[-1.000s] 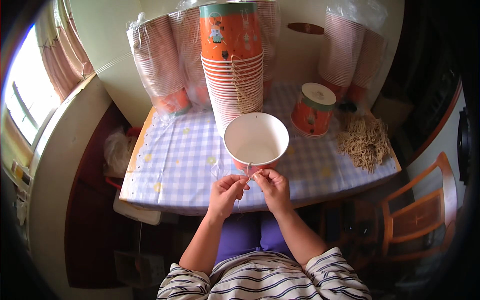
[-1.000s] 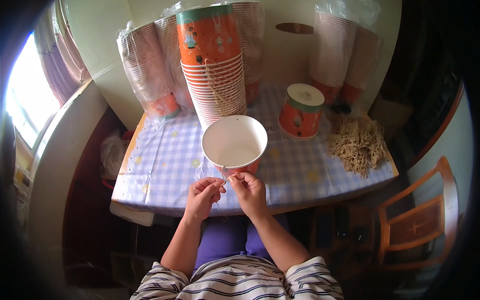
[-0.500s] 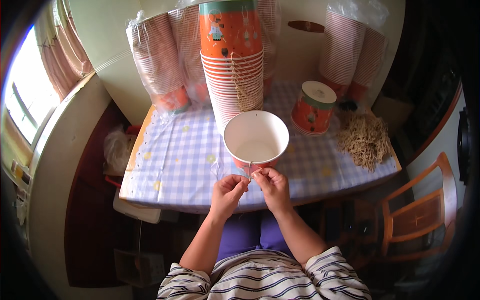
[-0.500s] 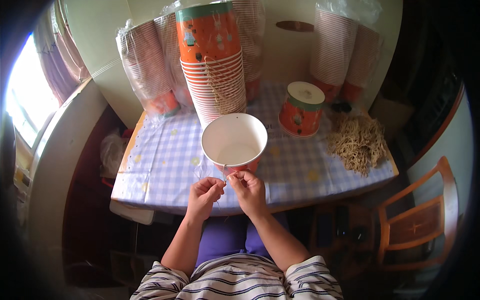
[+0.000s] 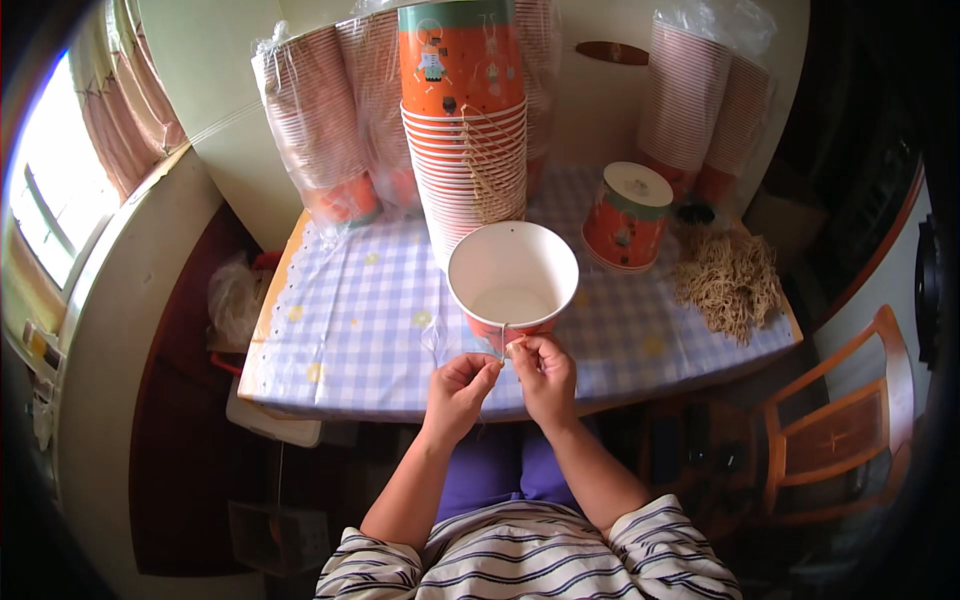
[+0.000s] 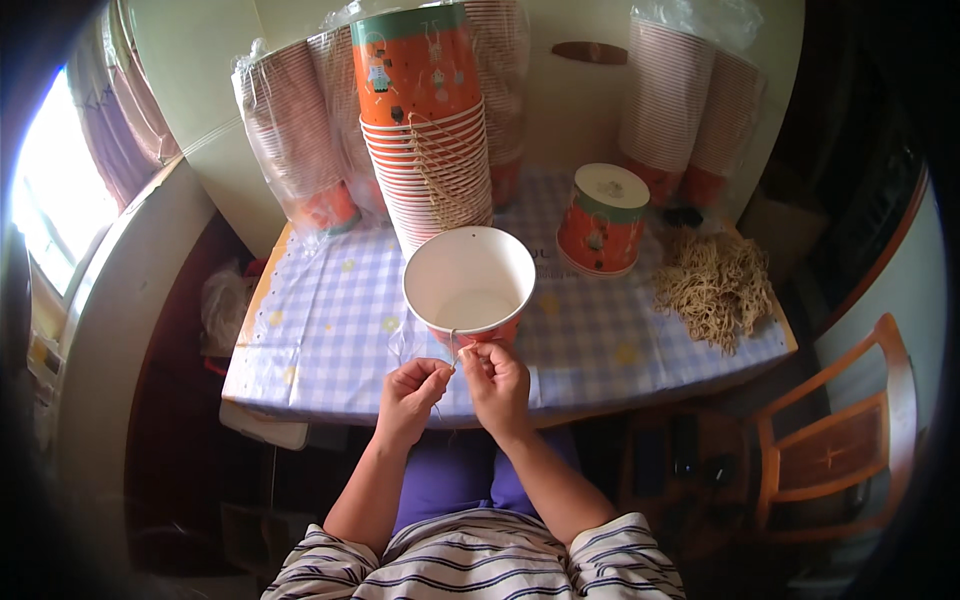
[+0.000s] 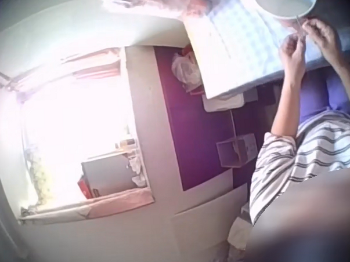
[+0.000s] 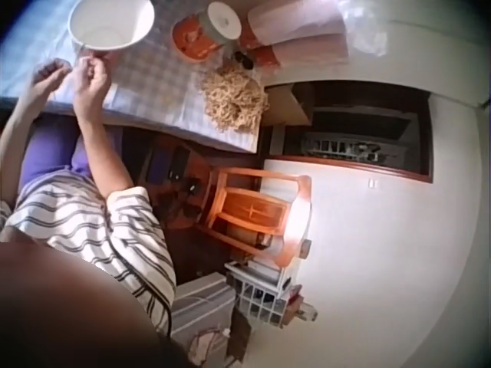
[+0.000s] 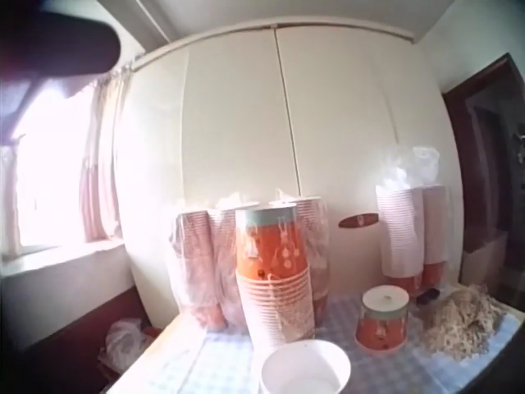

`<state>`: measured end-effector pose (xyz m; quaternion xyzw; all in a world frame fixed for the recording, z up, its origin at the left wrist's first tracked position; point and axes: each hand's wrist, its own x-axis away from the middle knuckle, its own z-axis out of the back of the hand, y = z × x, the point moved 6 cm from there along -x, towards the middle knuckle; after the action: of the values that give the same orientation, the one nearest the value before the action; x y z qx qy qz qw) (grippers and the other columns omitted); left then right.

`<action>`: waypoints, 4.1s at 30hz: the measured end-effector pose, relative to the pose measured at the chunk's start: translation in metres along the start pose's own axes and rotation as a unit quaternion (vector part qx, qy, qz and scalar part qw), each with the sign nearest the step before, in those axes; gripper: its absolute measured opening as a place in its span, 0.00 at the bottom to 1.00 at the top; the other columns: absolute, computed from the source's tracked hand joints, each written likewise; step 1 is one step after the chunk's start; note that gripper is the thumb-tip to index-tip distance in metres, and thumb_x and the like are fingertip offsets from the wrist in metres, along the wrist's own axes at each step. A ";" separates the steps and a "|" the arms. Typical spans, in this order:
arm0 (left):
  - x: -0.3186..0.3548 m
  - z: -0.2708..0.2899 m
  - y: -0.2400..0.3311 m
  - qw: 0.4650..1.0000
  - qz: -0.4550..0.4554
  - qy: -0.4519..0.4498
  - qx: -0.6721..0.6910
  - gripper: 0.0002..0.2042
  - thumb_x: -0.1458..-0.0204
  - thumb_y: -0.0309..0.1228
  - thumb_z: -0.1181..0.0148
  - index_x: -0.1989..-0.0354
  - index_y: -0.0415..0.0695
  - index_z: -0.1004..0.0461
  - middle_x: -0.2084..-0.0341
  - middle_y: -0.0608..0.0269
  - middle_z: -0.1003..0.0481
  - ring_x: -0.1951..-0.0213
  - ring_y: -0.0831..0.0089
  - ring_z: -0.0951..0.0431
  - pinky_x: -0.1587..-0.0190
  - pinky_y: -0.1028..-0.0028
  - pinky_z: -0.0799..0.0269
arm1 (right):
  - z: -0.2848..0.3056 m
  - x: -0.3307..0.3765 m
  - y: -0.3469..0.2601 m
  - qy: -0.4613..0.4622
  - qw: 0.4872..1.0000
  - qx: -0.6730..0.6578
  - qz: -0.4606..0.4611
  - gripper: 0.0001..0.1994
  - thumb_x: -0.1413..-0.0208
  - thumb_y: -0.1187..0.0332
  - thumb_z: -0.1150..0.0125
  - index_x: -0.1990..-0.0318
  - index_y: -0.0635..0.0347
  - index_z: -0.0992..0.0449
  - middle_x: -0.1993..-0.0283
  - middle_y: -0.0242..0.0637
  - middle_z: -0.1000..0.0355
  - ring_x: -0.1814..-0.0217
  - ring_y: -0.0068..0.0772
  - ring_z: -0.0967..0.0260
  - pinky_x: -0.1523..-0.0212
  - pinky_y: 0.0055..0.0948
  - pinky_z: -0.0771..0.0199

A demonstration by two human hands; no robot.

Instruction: Assembling paper buckets by tying white strings through pre-punched holes.

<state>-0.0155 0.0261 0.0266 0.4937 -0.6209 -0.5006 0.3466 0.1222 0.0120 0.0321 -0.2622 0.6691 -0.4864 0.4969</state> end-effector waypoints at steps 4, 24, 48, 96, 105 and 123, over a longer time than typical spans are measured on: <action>0.008 0.005 -0.004 0.997 -0.035 0.018 -0.073 0.07 0.46 0.28 0.41 0.65 0.36 0.25 0.77 0.71 0.27 0.77 0.88 0.35 0.75 0.86 0.40 | 0.004 0.005 0.017 -0.035 0.981 -0.132 -0.138 0.07 0.44 0.66 0.41 0.66 0.61 0.25 0.75 0.23 0.32 0.76 0.10 0.41 0.77 0.14 0.42; 0.022 0.010 -0.015 0.983 -0.063 0.044 -0.165 0.05 0.47 0.25 0.43 0.68 0.36 0.25 0.82 0.71 0.29 0.81 0.88 0.34 0.80 0.83 0.39 | -0.018 0.021 0.018 -0.125 0.957 -0.188 -0.184 0.04 0.46 0.70 0.41 0.67 0.60 0.24 0.72 0.27 0.28 0.73 0.12 0.39 0.70 0.15 0.38; 0.036 -0.012 0.002 0.887 -0.161 -0.064 -0.428 0.03 0.58 0.25 0.42 0.75 0.40 0.25 0.80 0.55 0.28 0.79 0.57 0.27 0.74 0.67 0.29 | -0.012 -0.005 0.000 0.047 0.973 -0.199 -0.110 0.05 0.46 0.70 0.40 0.66 0.63 0.24 0.79 0.29 0.30 0.81 0.11 0.41 0.79 0.12 0.46; -0.035 -0.061 0.091 0.705 -0.438 -0.176 -0.530 0.19 0.63 0.22 0.36 0.57 0.42 0.28 0.72 0.59 0.24 0.66 0.60 0.22 0.62 0.65 0.25 | -0.002 0.004 0.025 0.033 0.970 -0.152 -0.186 0.09 0.44 0.67 0.42 0.68 0.64 0.25 0.77 0.27 0.32 0.79 0.12 0.43 0.78 0.16 0.44; -0.036 -0.057 0.089 0.703 -0.438 -0.199 -0.524 0.21 0.61 0.24 0.37 0.54 0.41 0.32 0.74 0.56 0.24 0.67 0.56 0.22 0.62 0.63 0.27 | 0.001 0.003 0.021 0.036 0.972 -0.152 -0.177 0.10 0.45 0.64 0.40 0.70 0.62 0.26 0.78 0.27 0.34 0.84 0.09 0.49 0.84 0.14 0.51; 0.032 -0.055 -0.032 0.988 -0.015 -0.135 0.068 0.20 0.42 0.29 0.49 0.42 0.39 0.42 0.58 0.61 0.28 0.55 0.77 0.30 0.53 0.78 0.35 | 0.024 -0.001 -0.002 -0.106 0.850 -0.437 -0.275 0.05 0.43 0.69 0.45 0.64 0.60 0.27 0.80 0.24 0.39 0.84 0.12 0.52 0.80 0.17 0.47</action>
<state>0.0355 -0.0205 0.0081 0.4533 -0.6874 -0.5242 0.2174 0.1439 0.0027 0.0339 -0.6757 0.6564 -0.2297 0.2447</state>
